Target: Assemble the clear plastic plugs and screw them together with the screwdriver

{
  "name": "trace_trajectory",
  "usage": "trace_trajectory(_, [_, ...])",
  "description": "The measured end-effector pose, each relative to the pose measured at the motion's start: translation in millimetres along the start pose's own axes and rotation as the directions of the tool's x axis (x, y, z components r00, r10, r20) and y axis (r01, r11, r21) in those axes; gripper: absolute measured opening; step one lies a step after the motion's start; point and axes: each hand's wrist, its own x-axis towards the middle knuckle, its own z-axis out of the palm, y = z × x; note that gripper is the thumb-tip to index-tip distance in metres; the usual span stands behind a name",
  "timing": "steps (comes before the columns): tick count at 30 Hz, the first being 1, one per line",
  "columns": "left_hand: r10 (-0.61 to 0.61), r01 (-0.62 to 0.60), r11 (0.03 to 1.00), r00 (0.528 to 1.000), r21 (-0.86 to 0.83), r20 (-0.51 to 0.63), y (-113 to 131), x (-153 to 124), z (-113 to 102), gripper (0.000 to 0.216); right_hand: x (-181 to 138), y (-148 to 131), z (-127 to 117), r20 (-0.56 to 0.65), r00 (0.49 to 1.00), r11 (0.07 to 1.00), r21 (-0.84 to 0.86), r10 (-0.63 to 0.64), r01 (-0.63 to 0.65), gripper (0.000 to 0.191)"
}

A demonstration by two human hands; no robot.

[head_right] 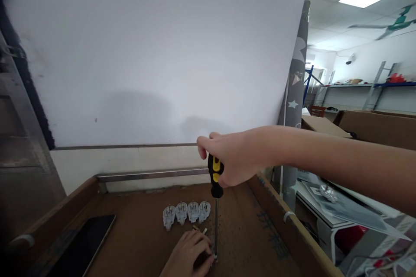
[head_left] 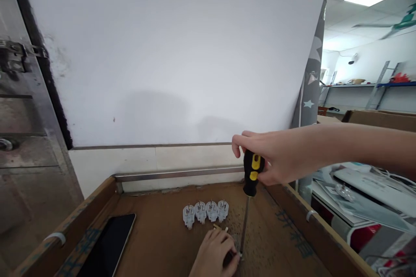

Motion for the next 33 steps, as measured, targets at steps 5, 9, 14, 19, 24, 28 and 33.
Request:
trace_trajectory(5, [-0.007, 0.007, 1.0, 1.0, 0.001, -0.015, 4, -1, -2, 0.008, 5, 1, 7, -0.228, 0.974, 0.99, -0.139, 0.004, -0.036, 0.043])
trace_trajectory(9, [-0.001, 0.001, 1.0, 0.999, 0.008, -0.033, 2, 0, 1, 0.009, 3, -4, 3, -0.078, 0.996, 0.999, -0.034, -0.032, 0.029, 0.037])
trace_trajectory(14, [0.021, -0.02, 0.999, 1.0, 0.046, -0.023, -14, 2, 14, 0.011, 2, -10, 0, -0.135, 0.989, 0.983, -0.162, 0.059, -0.081, 0.043])
trace_trajectory(19, [0.042, -0.042, 0.997, 0.999, 0.068, 0.004, -29, 4, 23, 0.008, 7, -9, -4, -0.084, 0.996, 0.998, -0.067, -0.021, 0.016, 0.047])
trace_trajectory(24, [0.081, -0.08, 0.995, 0.997, 0.065, -0.01, -39, 6, 26, 0.007, 5, -8, -6, -0.047, 0.999, 0.999, -0.042, 0.02, -0.022, 0.041])
trace_trajectory(28, [0.076, -0.077, 0.995, 0.997, 0.059, 0.007, -37, 8, 23, 0.007, 6, -6, -3, -0.166, 0.985, 0.992, -0.113, 0.035, -0.055, 0.045])
trace_trajectory(33, [-0.015, 0.014, 1.0, 1.0, 0.014, 0.023, -23, 7, 14, 0.008, 0, -5, -5, 0.003, 0.999, 0.997, 0.049, -0.053, 0.053, 0.038])
